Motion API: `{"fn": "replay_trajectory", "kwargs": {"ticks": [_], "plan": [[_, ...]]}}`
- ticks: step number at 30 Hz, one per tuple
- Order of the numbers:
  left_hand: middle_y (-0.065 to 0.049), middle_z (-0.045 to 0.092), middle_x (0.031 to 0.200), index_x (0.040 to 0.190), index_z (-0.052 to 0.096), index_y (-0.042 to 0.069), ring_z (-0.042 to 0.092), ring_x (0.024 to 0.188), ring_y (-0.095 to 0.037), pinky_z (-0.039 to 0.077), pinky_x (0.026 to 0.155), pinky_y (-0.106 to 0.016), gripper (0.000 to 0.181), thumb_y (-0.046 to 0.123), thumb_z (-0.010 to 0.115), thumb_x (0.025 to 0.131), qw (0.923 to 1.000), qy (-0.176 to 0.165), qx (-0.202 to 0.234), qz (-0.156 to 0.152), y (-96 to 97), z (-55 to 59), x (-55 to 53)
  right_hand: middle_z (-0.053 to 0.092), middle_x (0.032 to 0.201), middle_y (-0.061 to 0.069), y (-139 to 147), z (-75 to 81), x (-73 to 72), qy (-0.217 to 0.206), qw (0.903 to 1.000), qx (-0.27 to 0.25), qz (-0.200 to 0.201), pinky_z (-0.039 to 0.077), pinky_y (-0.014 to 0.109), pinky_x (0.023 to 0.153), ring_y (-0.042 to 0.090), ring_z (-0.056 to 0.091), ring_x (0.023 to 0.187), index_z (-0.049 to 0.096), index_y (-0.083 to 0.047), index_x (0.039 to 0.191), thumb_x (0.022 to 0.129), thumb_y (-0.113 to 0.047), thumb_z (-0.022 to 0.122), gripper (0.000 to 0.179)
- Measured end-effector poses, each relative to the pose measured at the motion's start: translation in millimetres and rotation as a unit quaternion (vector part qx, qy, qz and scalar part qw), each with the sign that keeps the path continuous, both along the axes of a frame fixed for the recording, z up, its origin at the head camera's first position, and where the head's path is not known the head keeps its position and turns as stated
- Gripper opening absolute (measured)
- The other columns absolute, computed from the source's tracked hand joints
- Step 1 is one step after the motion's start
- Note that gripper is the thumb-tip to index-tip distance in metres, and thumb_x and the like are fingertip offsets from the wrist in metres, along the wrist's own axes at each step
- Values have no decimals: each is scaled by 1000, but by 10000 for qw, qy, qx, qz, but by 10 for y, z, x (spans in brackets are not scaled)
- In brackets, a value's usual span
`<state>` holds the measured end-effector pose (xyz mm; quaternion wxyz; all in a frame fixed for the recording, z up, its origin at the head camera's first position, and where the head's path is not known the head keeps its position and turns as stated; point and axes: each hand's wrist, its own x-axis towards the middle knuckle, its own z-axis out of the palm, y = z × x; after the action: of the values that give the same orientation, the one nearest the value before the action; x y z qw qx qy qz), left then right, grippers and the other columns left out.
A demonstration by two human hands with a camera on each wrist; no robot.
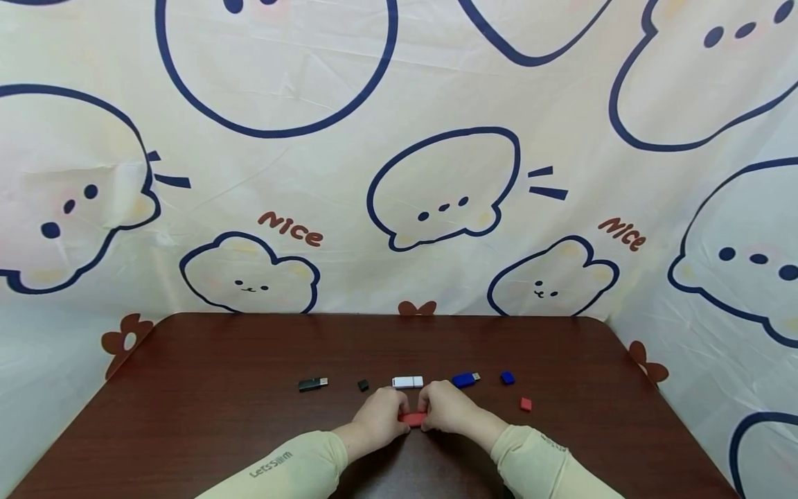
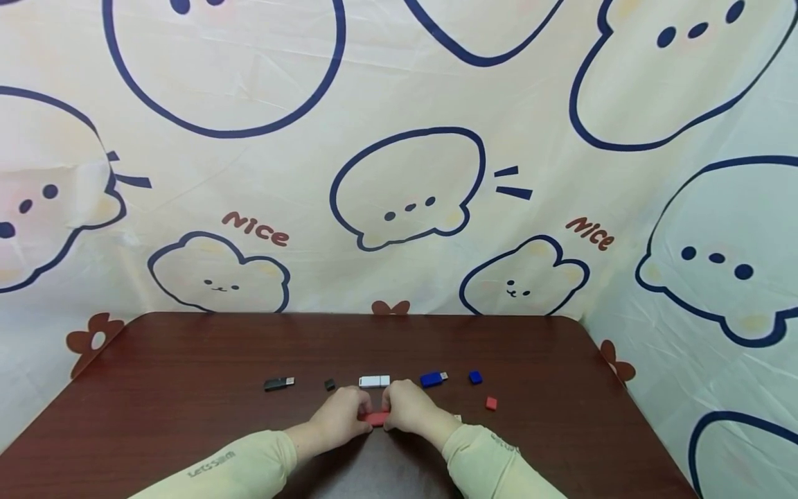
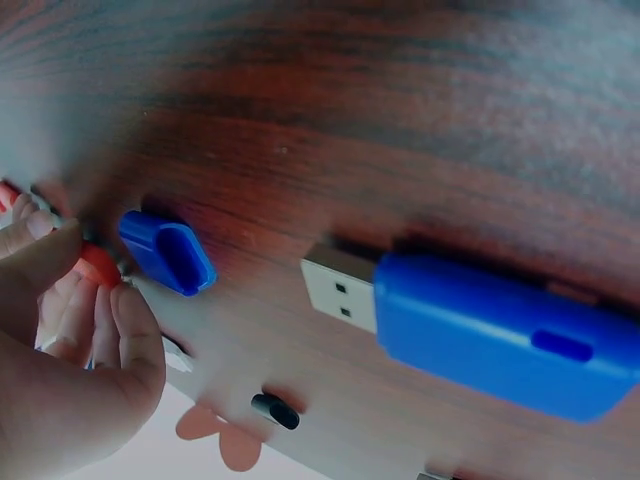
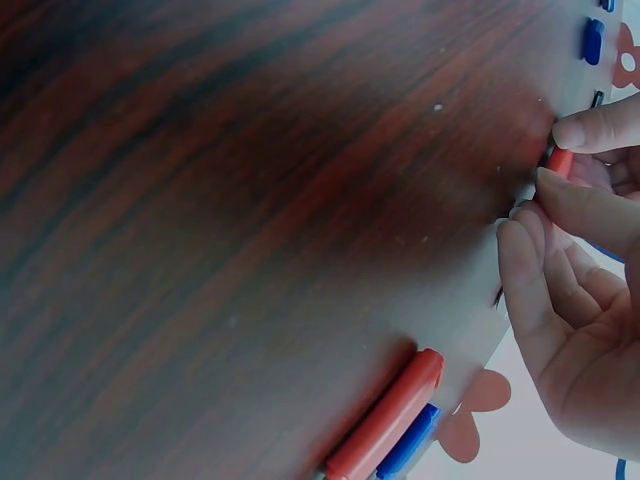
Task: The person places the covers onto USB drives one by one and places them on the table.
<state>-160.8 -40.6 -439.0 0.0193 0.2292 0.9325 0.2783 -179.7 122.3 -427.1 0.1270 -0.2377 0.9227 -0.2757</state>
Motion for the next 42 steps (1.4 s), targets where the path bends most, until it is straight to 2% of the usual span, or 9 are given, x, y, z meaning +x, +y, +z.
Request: {"fn": "replay_trajectory", "kwargs": {"ticks": [13, 21, 34, 37, 42], "plan": [[2, 52, 70, 72, 61, 9, 45, 63, -4, 39, 56, -19, 15, 8, 77, 71, 10000, -52, -15, -75, -16, 27, 18, 55, 54, -3, -3, 20, 9, -166, 9998, -39, -39, 39, 20, 43, 5, 47, 46, 61, -6, 69, 66, 3, 76, 18], [2, 52, 71, 72, 61, 8, 45, 63, -5, 39, 57, -20, 14, 7, 75, 72, 9998, -204, 50, -33, -33, 37, 28, 55, 55, -2, -3, 10, 19, -209, 9997, -86, -84, 41, 21, 43, 6, 48, 45, 61, -5, 73, 67, 4, 75, 17], [2, 52, 72, 74, 62, 8, 45, 63, -4, 40, 57, -20, 15, 8, 76, 72, 9998, -181, -58, -33, -23, 55, 35, 57, 56, -2, 28, 40, 22, -266, 9994, -168, -156, 41, 21, 42, 6, 48, 44, 63, -5, 74, 70, 3, 74, 13], [1, 53, 73, 76, 63, 8, 45, 63, -5, 40, 57, -21, 16, 12, 77, 71, 9999, -153, -58, -25, -32, 65, 34, 58, 60, -1, 83, 103, -6, -249, 9992, -189, -256, 45, 25, 45, 7, 50, 47, 65, -4, 78, 73, -1, 72, 9], [0, 57, 76, 81, 64, 9, 50, 65, -7, 42, 58, -23, 21, 27, 74, 77, 9995, -201, 34, 246, -9, 114, -17, 60, 69, -1, 240, 235, -103, 107, 9982, 84, -591, 48, 34, 59, 10, 53, 60, 66, -6, 83, 78, -5, 71, 7]]}}
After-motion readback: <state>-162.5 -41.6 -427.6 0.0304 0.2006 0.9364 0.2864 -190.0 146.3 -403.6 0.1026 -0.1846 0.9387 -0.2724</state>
